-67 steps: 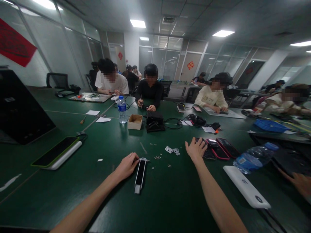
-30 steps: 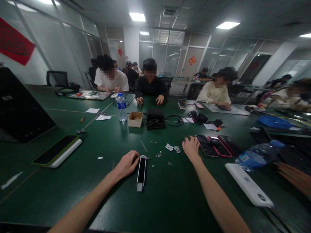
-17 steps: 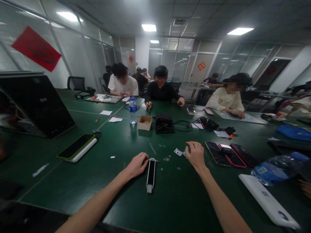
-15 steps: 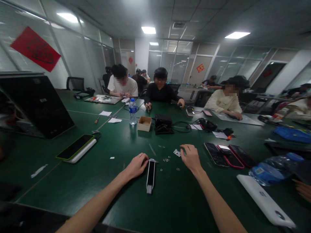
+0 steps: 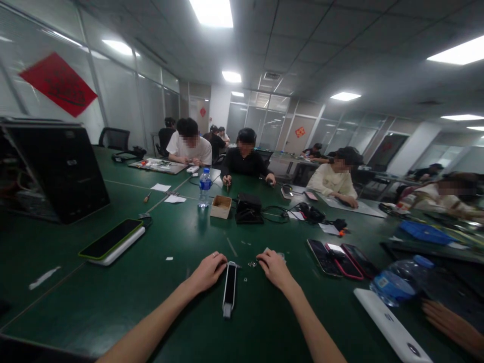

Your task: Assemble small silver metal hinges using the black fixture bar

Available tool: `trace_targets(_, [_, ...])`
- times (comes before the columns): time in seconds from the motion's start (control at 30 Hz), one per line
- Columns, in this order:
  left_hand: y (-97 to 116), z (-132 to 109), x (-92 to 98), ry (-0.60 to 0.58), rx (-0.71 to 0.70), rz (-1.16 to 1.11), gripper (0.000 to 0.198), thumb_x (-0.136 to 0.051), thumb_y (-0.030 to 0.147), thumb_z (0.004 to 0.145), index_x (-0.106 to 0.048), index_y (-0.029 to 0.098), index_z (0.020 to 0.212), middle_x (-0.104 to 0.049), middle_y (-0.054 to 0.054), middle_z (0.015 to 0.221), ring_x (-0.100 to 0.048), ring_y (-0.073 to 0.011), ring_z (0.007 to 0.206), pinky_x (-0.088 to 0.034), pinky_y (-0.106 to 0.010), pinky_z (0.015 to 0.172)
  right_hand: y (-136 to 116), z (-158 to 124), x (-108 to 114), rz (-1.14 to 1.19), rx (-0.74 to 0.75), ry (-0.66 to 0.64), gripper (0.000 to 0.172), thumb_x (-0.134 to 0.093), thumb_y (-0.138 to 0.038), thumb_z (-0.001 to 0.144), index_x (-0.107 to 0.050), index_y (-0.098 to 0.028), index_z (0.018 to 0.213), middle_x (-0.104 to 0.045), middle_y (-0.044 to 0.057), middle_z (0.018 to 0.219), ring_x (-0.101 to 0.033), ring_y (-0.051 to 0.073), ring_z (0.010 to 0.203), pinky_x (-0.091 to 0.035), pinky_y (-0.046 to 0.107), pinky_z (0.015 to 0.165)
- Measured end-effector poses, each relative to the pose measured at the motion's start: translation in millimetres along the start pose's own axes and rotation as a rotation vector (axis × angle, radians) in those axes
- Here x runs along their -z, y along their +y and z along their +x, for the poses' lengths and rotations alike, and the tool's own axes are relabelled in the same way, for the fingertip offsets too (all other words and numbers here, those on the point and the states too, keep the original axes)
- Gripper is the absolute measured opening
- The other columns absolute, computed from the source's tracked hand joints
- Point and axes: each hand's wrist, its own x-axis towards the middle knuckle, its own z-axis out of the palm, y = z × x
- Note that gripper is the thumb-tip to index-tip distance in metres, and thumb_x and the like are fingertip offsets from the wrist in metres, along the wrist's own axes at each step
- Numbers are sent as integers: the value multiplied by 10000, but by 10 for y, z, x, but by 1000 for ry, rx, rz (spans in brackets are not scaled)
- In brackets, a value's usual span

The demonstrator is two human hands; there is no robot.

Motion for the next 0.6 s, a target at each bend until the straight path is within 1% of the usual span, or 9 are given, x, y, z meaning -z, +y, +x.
trace_targets(0.17, [-2,-31,14,-16,32,-16,177,-435,263,910,-584,201,982,-580,-54,976,-555,-176,860,-458,-292,763,-126,93,47,-14,-80,-72,209,-484,-175,860,-680,-188,932,-634,78,983,-592,187,925,-445,289,813])
trace_targets(0.33, [33,-55,43,-15,65,-9,159,-457,240,897,-575,202,997,-577,-50,1005,-555,-182,904,-456,-302,794,-250,141,100,99,-241,-134,183,-493,-101,811,-661,-171,824,-669,75,880,-643,190,831,-486,268,707])
trace_targets(0.4, [45,-60,49,-14,71,-8,162,-461,247,894,-570,200,1004,-577,-49,1006,-557,-183,901,-460,-303,789,-271,129,114,129,-268,-148,167,-503,-100,799,-655,-168,794,-670,81,881,-647,193,823,-490,260,684])
trace_targets(0.47, [48,-60,50,-14,77,-4,164,-465,257,890,-568,198,1003,-578,-50,999,-560,-185,884,-466,-305,771,-270,108,121,136,-260,-147,166,-502,-96,793,-651,-168,798,-665,87,917,-644,191,837,-488,255,685])
trace_targets(0.53, [42,-58,46,-3,71,11,157,-467,253,883,-568,193,987,-582,-54,987,-560,-190,873,-466,-313,766,-254,88,120,141,-249,-125,175,-504,-90,783,-645,-174,845,-655,86,966,-636,189,864,-482,252,690])
trace_targets(0.6, [30,-56,39,9,57,21,151,-469,241,877,-567,192,981,-585,-56,980,-561,-193,872,-463,-317,775,-237,78,110,144,-239,-107,189,-519,-89,769,-635,-180,888,-650,76,968,-631,184,866,-473,245,685])
